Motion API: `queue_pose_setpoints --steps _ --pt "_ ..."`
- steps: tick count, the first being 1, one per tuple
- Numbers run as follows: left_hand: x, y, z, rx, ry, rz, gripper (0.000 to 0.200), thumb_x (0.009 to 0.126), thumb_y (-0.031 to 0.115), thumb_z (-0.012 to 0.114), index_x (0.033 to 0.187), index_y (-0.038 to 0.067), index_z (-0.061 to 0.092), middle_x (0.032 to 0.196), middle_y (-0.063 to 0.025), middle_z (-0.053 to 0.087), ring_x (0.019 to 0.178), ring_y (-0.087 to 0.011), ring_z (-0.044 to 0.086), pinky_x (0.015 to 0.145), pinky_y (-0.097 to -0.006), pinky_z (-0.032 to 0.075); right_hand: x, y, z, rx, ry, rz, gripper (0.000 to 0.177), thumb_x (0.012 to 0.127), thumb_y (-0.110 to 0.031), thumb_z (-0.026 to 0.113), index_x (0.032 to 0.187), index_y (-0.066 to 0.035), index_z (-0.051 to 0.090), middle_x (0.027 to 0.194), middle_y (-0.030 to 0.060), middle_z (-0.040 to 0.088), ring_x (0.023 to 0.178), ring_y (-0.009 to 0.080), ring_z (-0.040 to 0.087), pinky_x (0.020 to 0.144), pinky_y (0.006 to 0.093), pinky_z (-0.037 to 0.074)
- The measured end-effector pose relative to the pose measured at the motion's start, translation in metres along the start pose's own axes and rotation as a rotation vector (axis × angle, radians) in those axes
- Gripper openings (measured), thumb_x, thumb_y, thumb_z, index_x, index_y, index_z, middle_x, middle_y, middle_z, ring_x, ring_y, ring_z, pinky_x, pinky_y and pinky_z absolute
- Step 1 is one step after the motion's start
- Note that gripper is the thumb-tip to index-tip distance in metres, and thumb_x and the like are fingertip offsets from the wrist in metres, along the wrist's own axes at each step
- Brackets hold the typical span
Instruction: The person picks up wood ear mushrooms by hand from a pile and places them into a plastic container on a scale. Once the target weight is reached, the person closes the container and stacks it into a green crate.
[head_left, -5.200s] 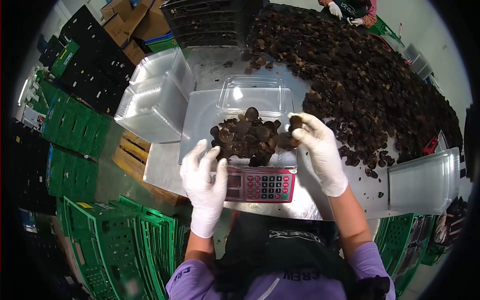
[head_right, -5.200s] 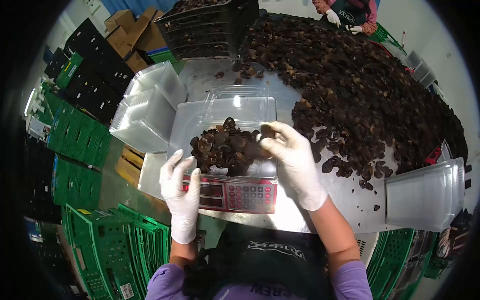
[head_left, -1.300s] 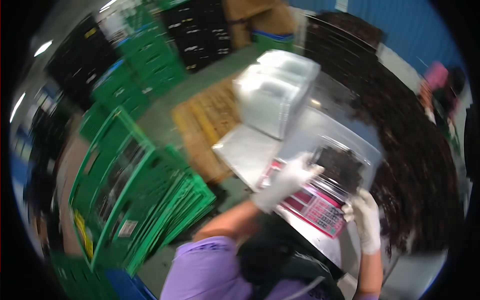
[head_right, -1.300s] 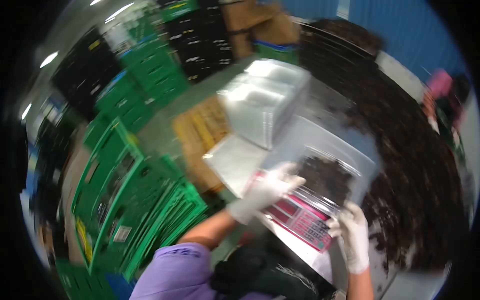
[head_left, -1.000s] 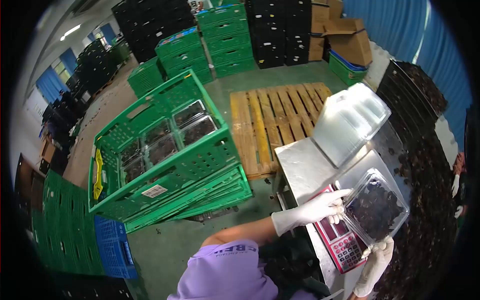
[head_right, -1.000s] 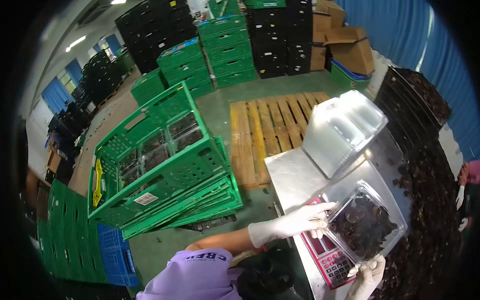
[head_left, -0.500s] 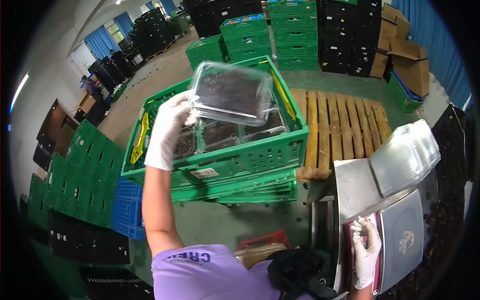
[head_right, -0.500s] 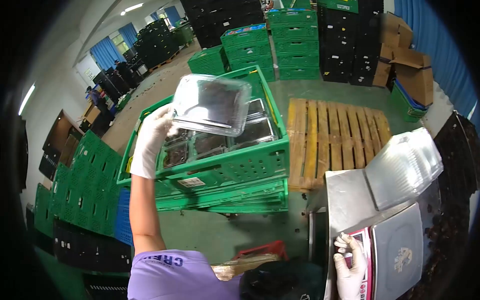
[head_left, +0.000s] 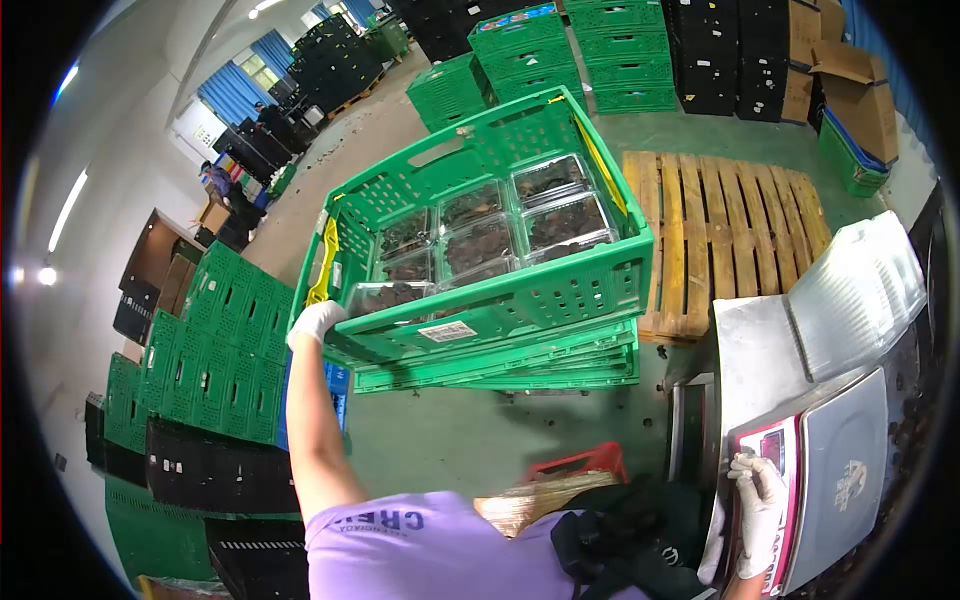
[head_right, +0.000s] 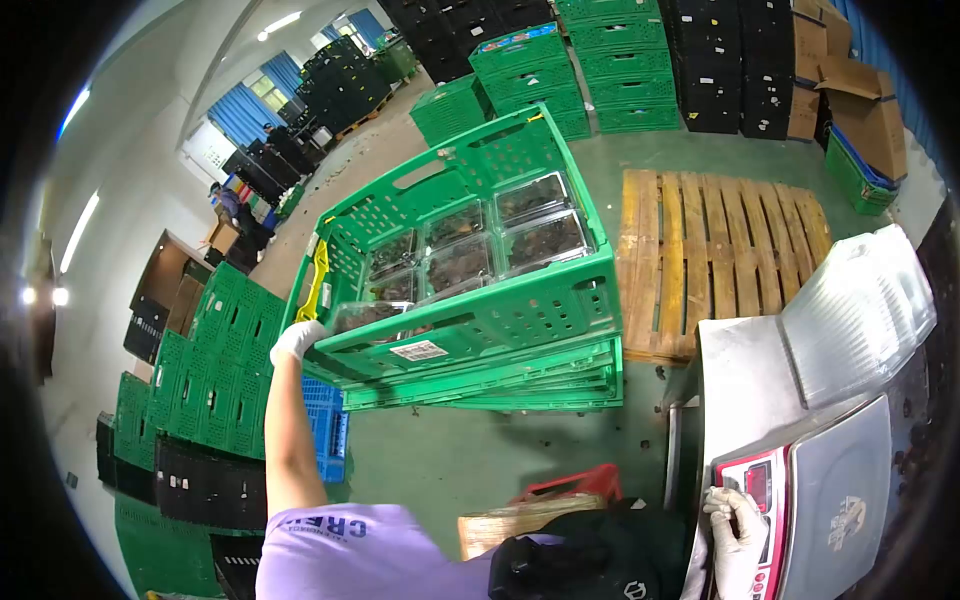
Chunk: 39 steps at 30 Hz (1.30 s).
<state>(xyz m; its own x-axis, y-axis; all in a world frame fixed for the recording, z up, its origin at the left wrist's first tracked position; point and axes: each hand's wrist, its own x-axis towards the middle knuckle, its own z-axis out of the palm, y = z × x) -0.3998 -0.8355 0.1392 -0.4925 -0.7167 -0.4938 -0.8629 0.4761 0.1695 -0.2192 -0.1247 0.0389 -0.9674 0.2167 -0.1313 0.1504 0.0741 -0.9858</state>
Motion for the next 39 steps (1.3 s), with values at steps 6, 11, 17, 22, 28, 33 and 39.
queue_pose_setpoints --steps 6,11,17,22,28,33,39 --pt "-0.060 0.077 -0.008 0.876 0.086 0.010 0.040 0.074 0.035 0.073 0.108 0.013 0.074 0.120 -0.0087 0.068 0.103 -0.0253 0.068 0.085 -0.0377 0.055 -0.014 0.010 0.005 0.029 -0.015 0.055 0.023 0.088 0.014 0.049 0.105 0.006 0.063 0.097 0.0094 0.063 0.086 0.0149 0.062 0.078 0.0267 0.052" --pt "0.014 0.110 0.018 0.716 -0.332 0.574 0.108 0.065 0.048 0.081 0.153 0.019 0.027 0.151 -0.0087 0.041 0.128 -0.0248 0.050 0.098 -0.0369 0.047 -0.025 0.009 0.011 -0.076 -0.009 0.043 0.017 0.089 0.011 0.055 0.101 0.006 0.065 0.093 0.0090 0.064 0.085 0.0146 0.061 0.079 0.0259 0.051" --pt "0.030 0.113 0.043 0.520 -0.691 0.411 0.113 0.060 0.050 0.085 0.154 0.022 0.028 0.158 -0.0062 0.028 0.140 -0.0272 0.033 0.096 -0.0427 0.043 -0.030 -0.007 0.019 -0.342 0.105 -0.017 0.012 0.089 0.005 0.062 0.100 0.004 0.067 0.090 0.0088 0.065 0.086 0.0155 0.062 0.081 0.0266 0.049" --pt "0.023 0.111 0.065 0.832 -0.388 0.461 0.121 0.062 0.054 0.084 0.156 0.016 0.017 0.160 -0.0128 0.022 0.141 -0.0284 0.033 0.098 -0.0414 0.044 -0.031 -0.011 0.021 -0.312 0.115 -0.032 0.013 0.089 0.005 0.061 0.100 0.005 0.067 0.090 0.0086 0.065 0.085 0.0146 0.062 0.079 0.0257 0.050" --pt "0.046 0.126 0.064 0.837 -0.080 0.763 0.082 0.058 0.050 0.085 0.123 0.005 0.062 0.125 -0.0174 0.064 0.114 -0.0329 0.062 0.094 -0.0407 0.050 -0.039 -0.014 0.036 -0.301 0.105 -0.083 0.019 0.085 0.012 0.061 0.102 0.004 0.066 0.093 0.0087 0.063 0.083 0.0149 0.062 0.078 0.0247 0.050" --pt "-0.159 0.215 0.092 0.034 0.673 1.462 0.044 0.084 0.020 0.069 0.123 0.002 0.060 0.113 -0.0171 0.065 0.106 -0.0338 0.061 0.094 -0.0394 0.048 -0.055 -0.016 0.018 -0.524 0.041 -0.277 0.028 0.079 -0.004 0.070 0.106 -0.006 0.069 0.088 0.0108 0.067 0.080 0.0264 0.064 0.074 0.0342 0.049" --pt "-0.396 0.328 0.240 -0.023 0.181 2.478 0.045 0.086 0.001 0.061 0.131 0.004 0.057 0.133 -0.0167 0.058 0.125 -0.0338 0.053 0.106 -0.0401 0.041 -0.100 -0.008 0.001 -0.600 0.304 -0.336 0.025 0.081 -0.010 0.070 0.106 -0.010 0.068 0.088 0.0068 0.066 0.081 0.0260 0.064 0.070 0.0371 0.050"
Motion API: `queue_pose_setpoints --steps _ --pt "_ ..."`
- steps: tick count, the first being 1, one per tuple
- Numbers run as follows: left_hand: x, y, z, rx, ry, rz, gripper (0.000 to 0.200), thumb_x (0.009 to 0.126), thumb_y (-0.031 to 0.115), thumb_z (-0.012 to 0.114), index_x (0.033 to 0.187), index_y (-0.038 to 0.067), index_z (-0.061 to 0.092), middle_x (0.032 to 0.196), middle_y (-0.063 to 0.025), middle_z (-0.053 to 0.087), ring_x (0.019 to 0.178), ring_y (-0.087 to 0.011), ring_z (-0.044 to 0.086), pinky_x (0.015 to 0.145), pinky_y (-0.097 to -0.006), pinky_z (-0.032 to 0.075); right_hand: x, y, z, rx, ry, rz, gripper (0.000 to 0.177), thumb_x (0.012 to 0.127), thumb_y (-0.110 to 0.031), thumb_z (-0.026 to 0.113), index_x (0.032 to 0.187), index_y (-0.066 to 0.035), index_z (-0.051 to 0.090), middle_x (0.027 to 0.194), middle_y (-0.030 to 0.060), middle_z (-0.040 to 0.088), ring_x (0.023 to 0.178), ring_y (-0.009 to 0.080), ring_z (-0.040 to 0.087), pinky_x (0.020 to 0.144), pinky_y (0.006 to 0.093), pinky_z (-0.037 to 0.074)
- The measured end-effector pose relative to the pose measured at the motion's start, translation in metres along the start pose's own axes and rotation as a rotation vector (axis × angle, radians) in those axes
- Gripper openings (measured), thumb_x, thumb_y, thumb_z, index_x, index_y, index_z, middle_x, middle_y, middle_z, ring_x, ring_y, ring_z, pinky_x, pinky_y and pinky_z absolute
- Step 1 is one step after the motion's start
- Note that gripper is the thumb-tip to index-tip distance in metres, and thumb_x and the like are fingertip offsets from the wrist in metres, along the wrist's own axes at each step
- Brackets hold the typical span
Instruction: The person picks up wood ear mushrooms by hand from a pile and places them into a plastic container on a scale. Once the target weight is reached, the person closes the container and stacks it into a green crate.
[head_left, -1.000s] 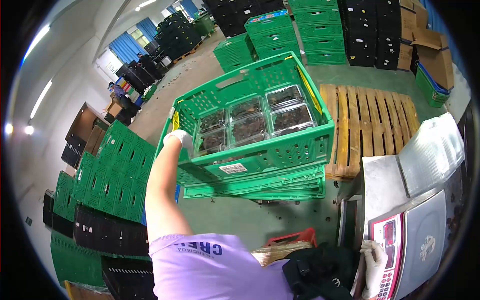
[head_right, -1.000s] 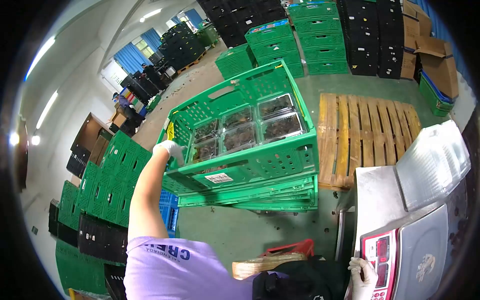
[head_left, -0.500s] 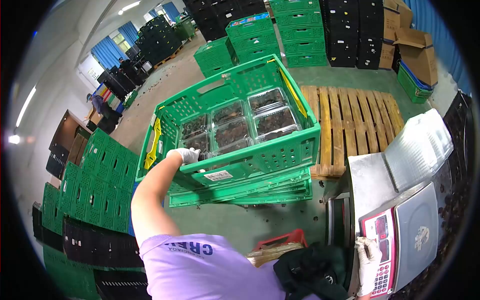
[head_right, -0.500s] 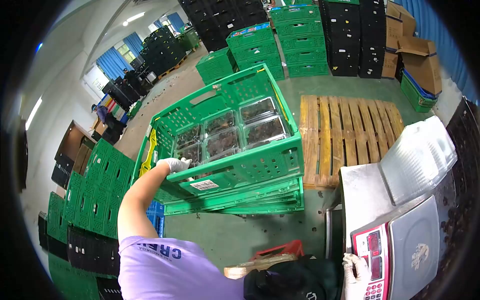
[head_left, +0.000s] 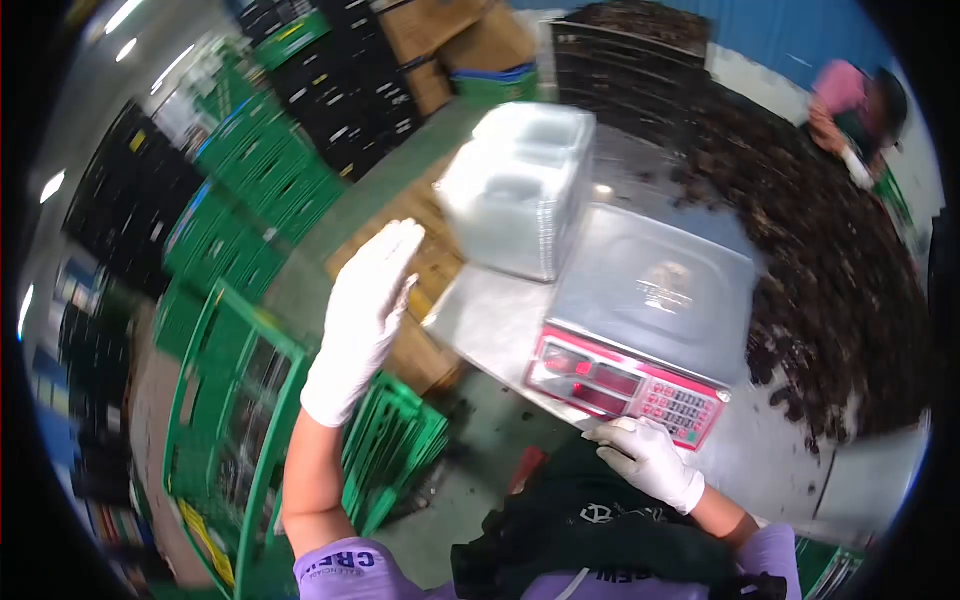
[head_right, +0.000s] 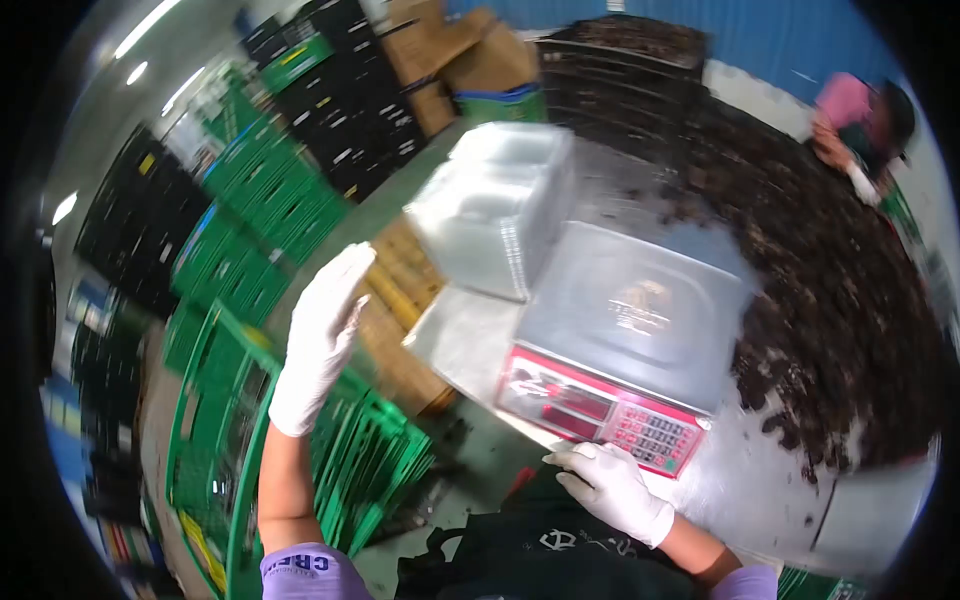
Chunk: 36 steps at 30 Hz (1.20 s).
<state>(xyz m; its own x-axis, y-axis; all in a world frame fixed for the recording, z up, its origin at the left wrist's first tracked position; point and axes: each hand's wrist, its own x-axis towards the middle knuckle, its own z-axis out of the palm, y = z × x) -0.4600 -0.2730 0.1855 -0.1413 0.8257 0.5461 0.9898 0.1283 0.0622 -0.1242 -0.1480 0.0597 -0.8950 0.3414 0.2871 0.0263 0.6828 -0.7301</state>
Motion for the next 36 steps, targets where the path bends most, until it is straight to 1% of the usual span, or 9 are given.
queue_pose_setpoints --steps 4,6,7,8,9,12,22,30,36 --pt "0.096 -0.013 0.091 0.045 -0.036 0.335 0.040 0.085 -0.001 0.058 0.124 -0.001 0.058 0.121 -0.0223 0.061 0.110 -0.0380 0.059 0.096 -0.0409 0.047 -0.048 -0.001 -0.020 -0.154 0.146 0.236 0.018 0.081 -0.008 0.070 0.099 -0.008 0.067 0.093 0.0061 0.068 0.085 0.0249 0.067 0.071 0.0370 0.051" --pt "0.123 -0.007 0.102 -0.354 -0.529 -0.216 0.029 0.084 0.001 0.057 0.112 0.000 0.065 0.110 -0.0214 0.066 0.098 -0.0344 0.063 0.085 -0.0392 0.050 -0.083 0.005 -0.024 -0.158 0.280 0.316 0.020 0.085 -0.012 0.066 0.105 -0.010 0.067 0.090 0.0062 0.065 0.082 0.0266 0.065 0.072 0.0382 0.051" --pt "0.127 -0.009 0.108 -0.069 -0.338 0.152 0.021 0.084 0.007 0.058 0.100 0.002 0.069 0.095 -0.0202 0.069 0.085 -0.0300 0.066 0.078 -0.0388 0.050 -0.100 0.005 -0.027 -0.146 0.332 0.376 0.019 0.085 -0.012 0.065 0.104 -0.010 0.067 0.091 0.0062 0.066 0.082 0.0267 0.065 0.074 0.0384 0.051" --pt "0.131 -0.062 0.147 -0.633 -0.406 -0.403 0.020 0.079 0.007 0.063 0.098 0.003 0.071 0.084 -0.0193 0.069 0.078 -0.0291 0.067 0.075 -0.0389 0.051 -0.118 0.008 -0.024 -0.167 0.436 0.412 0.017 0.086 -0.012 0.065 0.102 -0.008 0.067 0.091 0.0077 0.066 0.080 0.0275 0.065 0.073 0.0386 0.052" --pt "0.140 -0.030 0.121 -0.087 -0.341 0.149 0.020 0.072 0.000 0.066 0.092 0.003 0.069 0.082 -0.0166 0.068 0.072 -0.0270 0.065 0.068 -0.0364 0.049 -0.133 0.007 -0.023 -0.173 0.491 0.476 0.016 0.086 -0.011 0.065 0.101 -0.008 0.067 0.090 0.0087 0.066 0.079 0.0280 0.065 0.071 0.0387 0.052" --pt "0.149 -0.052 0.126 -0.104 -0.341 0.233 0.021 0.066 -0.006 0.067 0.085 0.001 0.062 0.074 -0.0127 0.062 0.069 -0.0256 0.062 0.065 -0.0355 0.048 -0.177 0.010 -0.026 -0.229 0.571 0.644 0.010 0.089 -0.011 0.064 0.096 -0.006 0.069 0.090 0.0083 0.070 0.079 0.0267 0.068 0.069 0.0362 0.054" --pt "0.136 0.044 0.089 -0.172 -0.050 0.133 0.018 0.086 -0.010 0.058 0.101 -0.002 0.056 0.094 -0.0048 0.053 0.084 -0.0154 0.052 0.079 -0.0271 0.046 -0.221 0.053 -0.049 -0.485 0.768 0.786 0.019 0.083 -0.012 0.065 0.101 -0.010 0.070 0.096 0.0071 0.068 0.088 0.0279 0.064 0.079 0.0392 0.050" --pt "0.048 0.214 0.140 -0.105 -0.227 0.317 0.032 0.069 -0.006 0.062 0.098 0.007 0.061 0.092 -0.0100 0.058 0.086 -0.0318 0.057 0.074 -0.0400 0.049 -0.060 0.171 -0.083 -0.845 0.404 0.514 0.066 0.080 -0.026 0.064 0.141 -0.009 0.045 0.146 0.0160 0.044 0.139 0.0307 0.037 0.112 0.0503 0.028" --pt "0.039 0.256 0.138 -0.115 -0.239 0.275 0.038 0.077 -0.003 0.069 0.114 0.004 0.063 0.111 -0.0156 0.059 0.103 -0.0350 0.058 0.089 -0.0430 0.047 -0.019 0.234 -0.110 -0.989 0.149 0.615 0.051 0.092 -0.037 0.055 0.132 -0.006 0.056 0.143 0.0173 0.048 0.141 0.0341 0.035 0.115 0.0604 0.018"
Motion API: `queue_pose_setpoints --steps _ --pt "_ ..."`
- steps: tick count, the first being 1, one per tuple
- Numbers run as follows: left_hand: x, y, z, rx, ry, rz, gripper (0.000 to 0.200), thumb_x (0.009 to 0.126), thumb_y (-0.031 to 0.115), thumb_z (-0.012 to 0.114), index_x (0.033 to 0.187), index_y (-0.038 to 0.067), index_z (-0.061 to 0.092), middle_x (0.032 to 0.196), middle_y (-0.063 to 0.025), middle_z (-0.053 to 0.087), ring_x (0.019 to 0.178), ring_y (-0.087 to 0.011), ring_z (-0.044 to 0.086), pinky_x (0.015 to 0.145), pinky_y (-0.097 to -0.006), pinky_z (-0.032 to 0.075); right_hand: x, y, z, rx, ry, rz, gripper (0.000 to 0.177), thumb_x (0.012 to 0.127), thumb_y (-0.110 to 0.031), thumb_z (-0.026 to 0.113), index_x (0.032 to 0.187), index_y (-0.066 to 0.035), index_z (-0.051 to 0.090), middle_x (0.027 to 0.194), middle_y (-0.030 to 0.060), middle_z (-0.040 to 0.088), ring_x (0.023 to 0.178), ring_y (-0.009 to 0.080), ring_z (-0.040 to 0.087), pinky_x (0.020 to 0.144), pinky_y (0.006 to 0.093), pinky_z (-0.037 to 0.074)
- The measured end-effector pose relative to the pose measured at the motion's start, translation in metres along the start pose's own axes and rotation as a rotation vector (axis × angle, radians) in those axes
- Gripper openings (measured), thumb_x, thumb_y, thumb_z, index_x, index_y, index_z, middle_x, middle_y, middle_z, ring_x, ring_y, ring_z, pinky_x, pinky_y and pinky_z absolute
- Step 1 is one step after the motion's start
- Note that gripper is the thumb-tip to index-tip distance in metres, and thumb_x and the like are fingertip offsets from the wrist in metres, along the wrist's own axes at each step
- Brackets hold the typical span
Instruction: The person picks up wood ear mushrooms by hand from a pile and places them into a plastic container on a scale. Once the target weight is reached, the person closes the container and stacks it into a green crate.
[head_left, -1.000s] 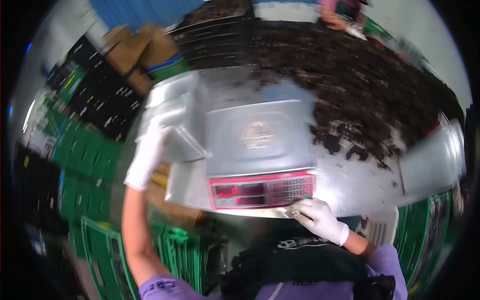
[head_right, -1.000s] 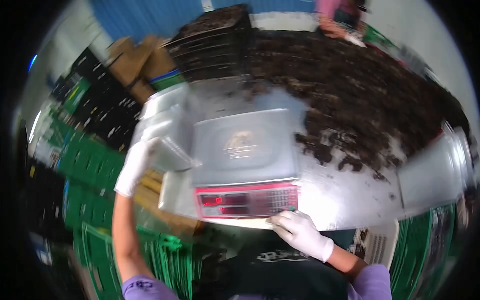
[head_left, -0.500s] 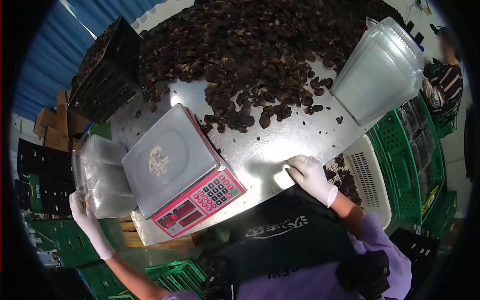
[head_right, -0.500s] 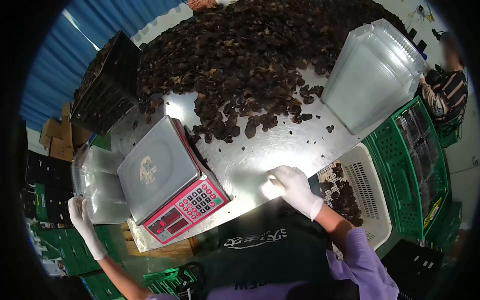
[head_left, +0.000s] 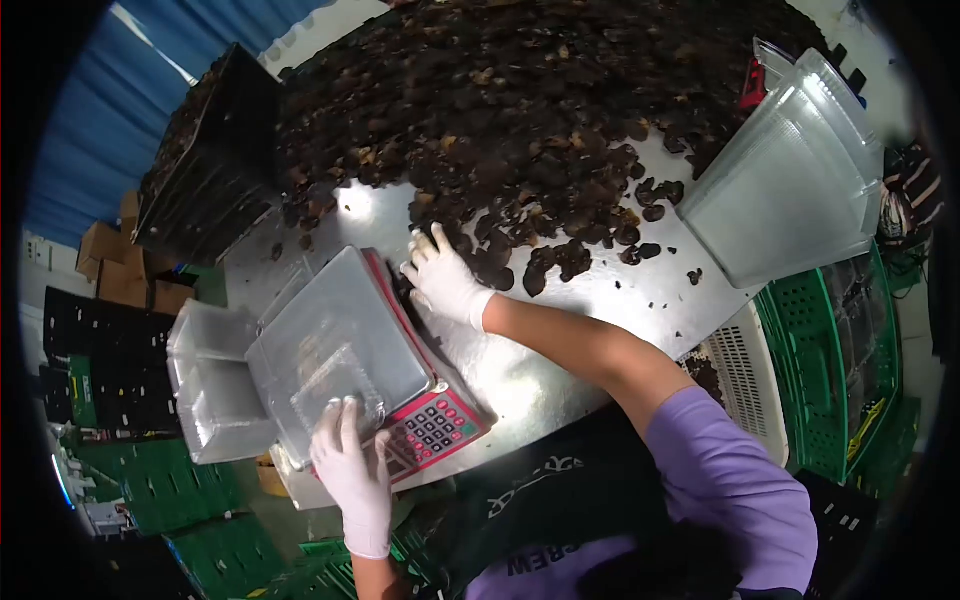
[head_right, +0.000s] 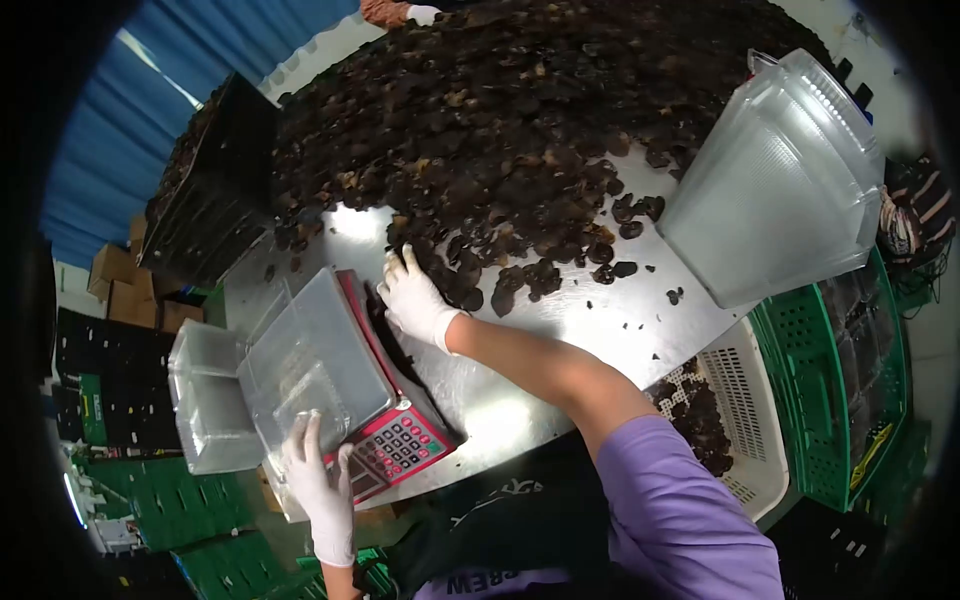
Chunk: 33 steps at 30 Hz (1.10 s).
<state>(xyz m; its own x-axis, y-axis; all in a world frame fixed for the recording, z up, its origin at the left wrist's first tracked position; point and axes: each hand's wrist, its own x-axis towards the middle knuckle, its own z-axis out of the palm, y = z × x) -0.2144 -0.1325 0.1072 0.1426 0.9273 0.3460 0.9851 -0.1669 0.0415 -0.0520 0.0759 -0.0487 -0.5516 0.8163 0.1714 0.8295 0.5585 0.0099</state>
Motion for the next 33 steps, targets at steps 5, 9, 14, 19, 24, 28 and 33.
queue_pose_setpoints --steps 5,9,14,19,24,28,33 --pt "-0.009 0.038 0.006 -0.402 0.015 0.288 0.046 0.075 0.011 0.075 0.118 -0.001 0.062 0.122 -0.0197 0.058 0.112 -0.0376 0.056 0.098 -0.0483 0.045 -0.040 0.065 -0.023 -0.162 -0.200 0.202 0.040 0.090 -0.031 0.056 0.121 -0.006 0.063 0.133 0.0140 0.055 0.136 0.0318 0.040 0.114 0.0605 0.019" --pt "0.009 0.113 0.057 -0.632 -0.240 0.358 0.060 0.074 0.012 0.073 0.129 -0.002 0.052 0.131 -0.0227 0.052 0.120 -0.0423 0.051 0.099 -0.0485 0.043 -0.118 0.087 -0.040 -0.136 -0.075 0.182 0.039 0.086 -0.028 0.060 0.118 -0.007 0.063 0.131 0.0133 0.056 0.135 0.0312 0.043 0.114 0.0600 0.019" --pt "-0.006 0.161 0.158 -0.554 -0.233 0.120 0.096 0.082 0.039 0.073 0.146 -0.012 0.022 0.146 -0.0372 0.026 0.136 -0.0525 0.026 0.112 -0.0577 0.023 -0.167 0.100 -0.086 0.221 0.276 0.240 0.054 0.076 -0.031 0.072 0.126 -0.016 0.060 0.138 0.0123 0.051 0.133 0.0292 0.044 0.112 0.0537 0.027" --pt "-0.003 0.168 0.175 -0.406 -0.233 0.089 0.105 0.083 0.054 0.067 0.144 -0.017 0.018 0.148 -0.0380 0.023 0.140 -0.0529 0.020 0.114 -0.0578 0.017 -0.147 0.232 -0.047 0.199 0.644 0.725 0.059 0.089 -0.042 0.064 0.139 -0.015 0.050 0.143 0.0254 0.043 0.132 0.0408 0.042 0.106 0.0494 0.036" --pt "0.001 0.166 0.175 -0.458 -0.297 0.022 0.109 0.081 0.055 0.069 0.143 -0.018 0.018 0.148 -0.0387 0.022 0.140 -0.0533 0.019 0.115 -0.0575 0.016 -0.069 0.262 -0.008 0.464 0.387 0.704 0.063 0.082 -0.059 0.064 0.132 -0.023 0.060 0.144 0.0200 0.046 0.134 0.0346 0.042 0.107 0.0489 0.035" --pt "-0.003 0.166 0.175 -0.506 -0.269 -0.010 0.110 0.079 0.051 0.073 0.143 -0.019 0.015 0.148 -0.0401 0.020 0.139 -0.0549 0.018 0.115 -0.0587 0.015 -0.062 0.223 -0.036 0.435 0.152 0.436 0.047 0.077 -0.051 0.067 0.112 -0.020 0.071 0.112 0.0094 0.063 0.117 0.0286 0.052 0.093 0.0435 0.043" --pt "-0.006 0.165 0.179 -0.505 -0.261 0.013 0.115 0.078 0.050 0.075 0.143 -0.020 0.011 0.147 -0.0432 0.019 0.137 -0.0583 0.020 0.113 -0.0612 0.016 -0.099 0.188 -0.073 0.538 0.070 0.254 0.048 0.079 -0.046 0.068 0.120 -0.021 0.067 0.129 0.0172 0.056 0.126 0.0340 0.048 0.104 0.0516 0.037"
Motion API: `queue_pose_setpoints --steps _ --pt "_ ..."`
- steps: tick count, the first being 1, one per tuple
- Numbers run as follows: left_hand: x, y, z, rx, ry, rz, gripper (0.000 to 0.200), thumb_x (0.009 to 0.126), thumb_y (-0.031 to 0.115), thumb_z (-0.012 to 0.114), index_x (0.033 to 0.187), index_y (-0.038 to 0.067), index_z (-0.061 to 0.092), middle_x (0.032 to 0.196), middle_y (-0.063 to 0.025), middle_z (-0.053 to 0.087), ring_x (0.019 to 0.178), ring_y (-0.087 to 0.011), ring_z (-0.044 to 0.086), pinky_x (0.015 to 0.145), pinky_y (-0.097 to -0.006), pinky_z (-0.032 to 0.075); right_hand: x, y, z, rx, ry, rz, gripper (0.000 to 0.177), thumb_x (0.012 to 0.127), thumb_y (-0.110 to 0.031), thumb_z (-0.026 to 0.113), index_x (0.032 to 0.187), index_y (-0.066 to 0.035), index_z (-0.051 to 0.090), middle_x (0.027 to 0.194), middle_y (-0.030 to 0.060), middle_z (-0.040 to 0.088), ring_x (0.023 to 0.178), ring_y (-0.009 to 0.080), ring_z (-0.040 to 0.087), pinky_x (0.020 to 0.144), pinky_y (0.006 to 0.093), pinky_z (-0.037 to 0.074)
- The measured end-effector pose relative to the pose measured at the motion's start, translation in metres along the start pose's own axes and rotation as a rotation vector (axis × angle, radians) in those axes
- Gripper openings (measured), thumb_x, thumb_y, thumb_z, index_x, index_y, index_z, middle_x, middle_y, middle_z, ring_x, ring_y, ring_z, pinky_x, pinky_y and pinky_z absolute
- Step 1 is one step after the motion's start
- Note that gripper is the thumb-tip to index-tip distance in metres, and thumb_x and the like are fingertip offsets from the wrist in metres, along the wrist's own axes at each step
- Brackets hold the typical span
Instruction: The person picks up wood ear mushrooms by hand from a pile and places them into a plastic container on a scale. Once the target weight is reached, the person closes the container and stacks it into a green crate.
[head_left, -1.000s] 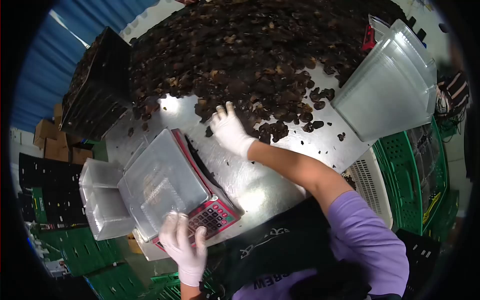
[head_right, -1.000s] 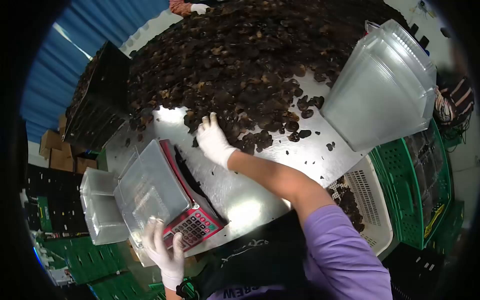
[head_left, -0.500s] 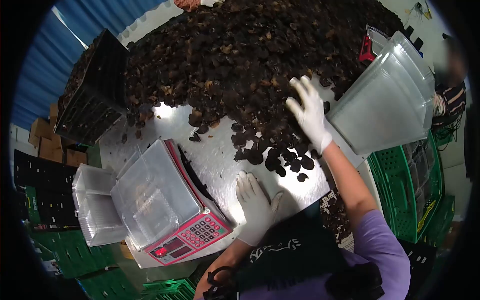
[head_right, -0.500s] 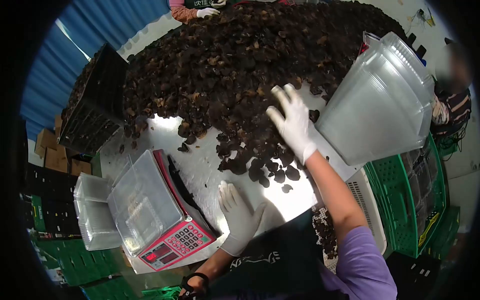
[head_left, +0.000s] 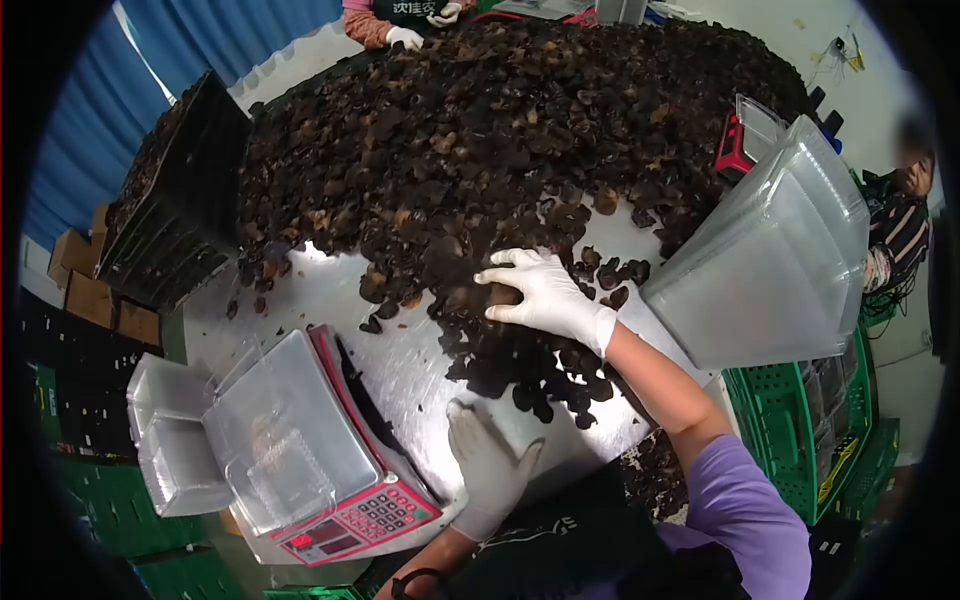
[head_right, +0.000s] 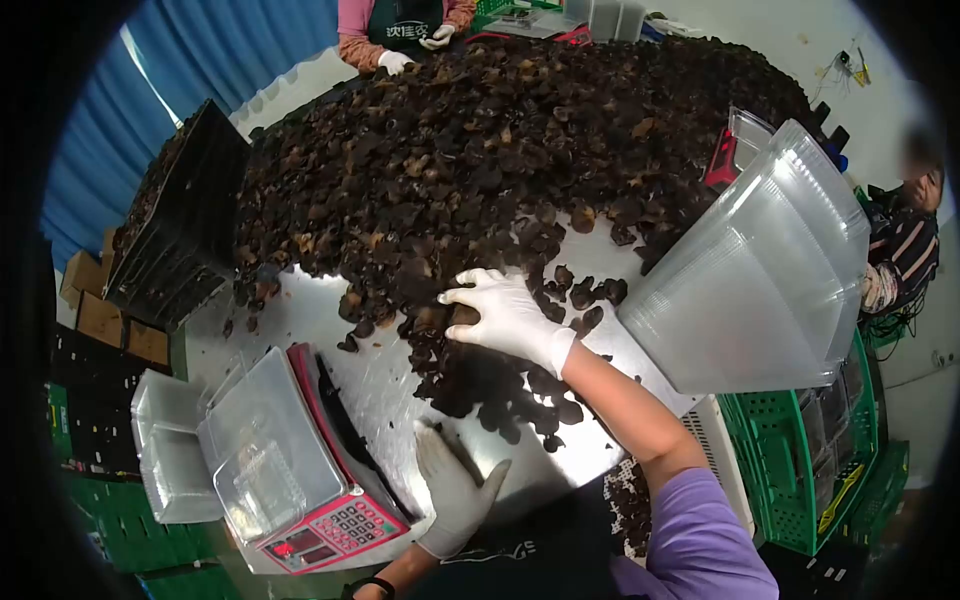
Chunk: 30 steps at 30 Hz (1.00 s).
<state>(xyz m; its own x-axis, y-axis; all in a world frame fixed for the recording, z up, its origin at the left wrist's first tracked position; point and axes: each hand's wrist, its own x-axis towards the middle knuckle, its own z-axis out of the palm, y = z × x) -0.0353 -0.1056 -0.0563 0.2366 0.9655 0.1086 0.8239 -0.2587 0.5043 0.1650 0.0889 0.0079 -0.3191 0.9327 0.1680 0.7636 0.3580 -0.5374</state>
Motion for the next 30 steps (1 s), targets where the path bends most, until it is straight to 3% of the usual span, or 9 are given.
queue_pose_setpoints --steps 4,6,9,11,14,18,19,25,30 --pt "-0.003 -0.007 0.004 -0.007 0.022 0.075 0.117 0.077 0.048 0.076 0.145 -0.018 0.008 0.148 -0.0428 0.016 0.138 -0.0575 0.020 0.113 -0.0610 0.017 0.060 0.024 -0.033 0.117 0.426 -0.076 0.047 0.080 -0.038 0.069 0.124 -0.020 0.065 0.141 0.0196 0.049 0.131 0.0375 0.045 0.108 0.0489 0.036" --pt "0.003 -0.002 -0.006 -0.023 0.000 0.082 0.118 0.077 0.047 0.077 0.146 -0.017 0.006 0.149 -0.0424 0.015 0.138 -0.0571 0.020 0.113 -0.0610 0.017 0.122 0.058 -0.050 0.040 0.674 0.166 0.046 0.081 -0.038 0.066 0.123 -0.018 0.065 0.139 0.0181 0.052 0.129 0.0352 0.046 0.107 0.0488 0.035" --pt "0.006 -0.002 -0.010 -0.107 -0.073 0.013 0.122 0.074 0.042 0.080 0.148 -0.013 0.000 0.150 -0.0414 0.013 0.138 -0.0564 0.020 0.112 -0.0609 0.018 0.212 0.112 -0.077 -0.018 0.701 0.346 0.064 0.082 -0.055 0.062 0.138 -0.025 0.055 0.147 0.0158 0.045 0.134 0.0349 0.042 0.108 0.0514 0.034" --pt "0.020 0.009 -0.024 -0.182 0.081 0.062 0.094 0.063 0.029 0.085 0.130 -0.009 0.031 0.123 -0.0323 0.038 0.107 -0.0488 0.044 0.088 -0.0527 0.038 0.249 0.123 -0.068 -0.257 0.555 0.427 0.079 0.079 -0.070 0.058 0.144 -0.027 0.048 0.151 0.0123 0.042 0.136 0.0339 0.040 0.109 0.0531 0.033" --pt "0.019 0.005 -0.020 -0.224 0.089 0.057 0.097 0.063 0.029 0.084 0.133 -0.009 0.027 0.122 -0.0322 0.038 0.107 -0.0507 0.044 0.089 -0.0547 0.037 0.274 0.119 -0.045 -0.499 0.200 0.405 0.090 0.075 -0.078 0.055 0.148 -0.029 0.041 0.154 0.0065 0.039 0.137 0.0327 0.042 0.109 0.0604 0.029" --pt "0.016 0.007 -0.021 -0.145 0.016 0.019 0.104 0.064 0.033 0.084 0.136 -0.011 0.023 0.132 -0.0352 0.035 0.118 -0.0532 0.039 0.097 -0.0576 0.034 0.263 0.112 -0.050 -0.309 0.046 0.287 0.091 0.070 -0.075 0.062 0.130 -0.006 0.061 0.131 0.0171 0.061 0.117 0.0323 0.061 0.098 0.0376 0.049" --pt "0.016 0.006 -0.021 -0.143 0.019 0.023 0.104 0.064 0.033 0.084 0.136 -0.011 0.023 0.132 -0.0352 0.035 0.118 -0.0532 0.039 0.097 -0.0576 0.034 0.245 0.093 -0.057 -0.309 -0.089 0.304 0.091 0.070 -0.074 0.062 0.128 -0.003 0.061 0.131 0.0181 0.061 0.117 0.0309 0.061 0.097 0.0376 0.048" --pt "0.002 -0.002 -0.007 -0.096 0.000 0.033 0.118 0.074 0.042 0.078 0.147 -0.015 0.005 0.150 -0.0395 0.016 0.138 -0.0549 0.021 0.114 -0.0584 0.018 0.186 0.092 0.006 0.116 -0.162 0.247 0.084 0.072 -0.060 0.069 0.130 0.000 0.059 0.131 0.0195 0.060 0.124 0.0333 0.055 0.103 0.0383 0.043" --pt "0.002 -0.001 -0.001 -0.053 -0.006 -0.049 0.113 0.076 0.045 0.076 0.144 -0.018 0.012 0.148 -0.0411 0.020 0.138 -0.0554 0.022 0.115 -0.0566 0.018 0.108 0.019 0.002 -0.121 -0.275 0.129 0.087 0.076 -0.067 0.061 0.134 -0.002 0.056 0.144 0.0161 0.049 0.130 0.0334 0.048 0.108 0.0401 0.038"
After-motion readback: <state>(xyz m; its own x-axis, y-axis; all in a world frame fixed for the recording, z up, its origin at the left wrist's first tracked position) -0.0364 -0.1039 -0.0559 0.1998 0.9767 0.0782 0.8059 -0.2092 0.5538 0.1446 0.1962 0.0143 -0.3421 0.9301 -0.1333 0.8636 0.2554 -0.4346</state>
